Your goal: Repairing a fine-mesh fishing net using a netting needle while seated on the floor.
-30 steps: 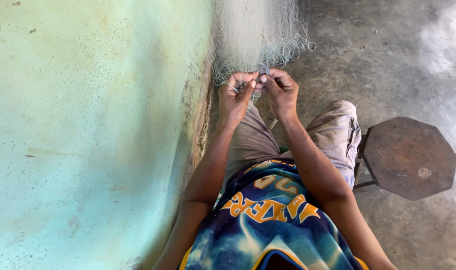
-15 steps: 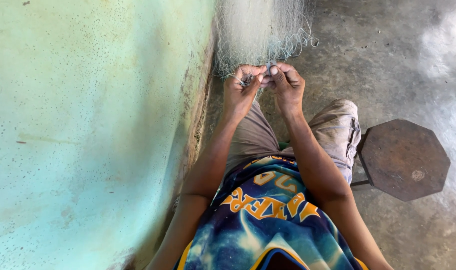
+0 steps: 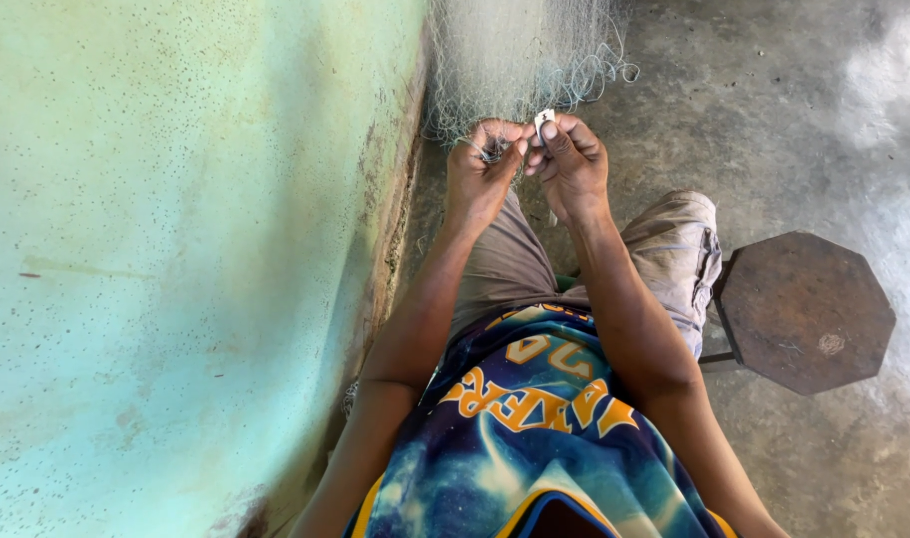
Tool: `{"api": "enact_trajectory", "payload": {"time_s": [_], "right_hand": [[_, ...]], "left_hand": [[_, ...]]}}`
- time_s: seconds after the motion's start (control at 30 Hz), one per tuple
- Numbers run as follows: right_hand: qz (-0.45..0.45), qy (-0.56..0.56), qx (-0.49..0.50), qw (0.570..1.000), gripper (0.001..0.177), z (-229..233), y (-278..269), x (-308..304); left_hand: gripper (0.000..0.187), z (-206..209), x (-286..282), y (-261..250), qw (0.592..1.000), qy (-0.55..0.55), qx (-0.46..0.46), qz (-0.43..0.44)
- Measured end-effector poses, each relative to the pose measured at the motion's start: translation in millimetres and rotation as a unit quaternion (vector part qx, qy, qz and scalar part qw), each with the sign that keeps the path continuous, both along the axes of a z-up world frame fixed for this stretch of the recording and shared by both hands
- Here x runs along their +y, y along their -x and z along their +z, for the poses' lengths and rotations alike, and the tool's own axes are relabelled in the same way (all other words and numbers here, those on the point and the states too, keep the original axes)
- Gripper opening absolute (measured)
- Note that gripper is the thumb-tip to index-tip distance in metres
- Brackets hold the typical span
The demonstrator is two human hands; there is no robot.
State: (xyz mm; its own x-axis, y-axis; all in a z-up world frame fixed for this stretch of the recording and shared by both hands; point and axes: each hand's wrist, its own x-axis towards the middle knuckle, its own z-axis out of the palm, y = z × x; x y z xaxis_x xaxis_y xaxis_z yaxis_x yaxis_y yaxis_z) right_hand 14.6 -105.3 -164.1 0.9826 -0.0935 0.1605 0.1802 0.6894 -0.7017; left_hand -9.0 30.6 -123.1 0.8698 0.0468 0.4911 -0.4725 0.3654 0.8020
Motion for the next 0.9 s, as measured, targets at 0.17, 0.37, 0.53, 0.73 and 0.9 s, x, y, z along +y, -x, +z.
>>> {"api": "enact_trajectory", "payload": {"time_s": [0.17, 0.37, 0.53, 0.73, 0.9], "right_hand": [[0.044, -0.015, 0.040, 0.998, 0.014, -0.1, -0.4, -2.8], [0.094, -0.030, 0.066, 0.993, 0.011, 2.9, -0.2, -5.1], [0.132, -0.027, 0.076, 0.988, 0.010, -10.7, -3.0, -12.1], [0.082, -0.001, 0.059, 0.995, 0.011, 37.9, 10.4, -56.2], [0.115, 0.129, -0.046, 0.984, 0.009, 142.5, 61.0, -125.1]], "left_hand": [[0.006, 3.2, 1.9, -2.7, 0.999, -0.025, 0.013, 0.023], [0.006, -11.6, 1.0, -6.7, 0.997, -0.057, 0.025, 0.040], [0.007, -9.8, 7.6, -4.9, 0.993, -0.079, 0.074, 0.056], [0.011, 14.0, 20.5, 7.2, 0.977, 0.020, 0.209, 0.026], [0.006, -55.6, 58.9, -33.0, 0.928, 0.285, 0.226, -0.078]]}}
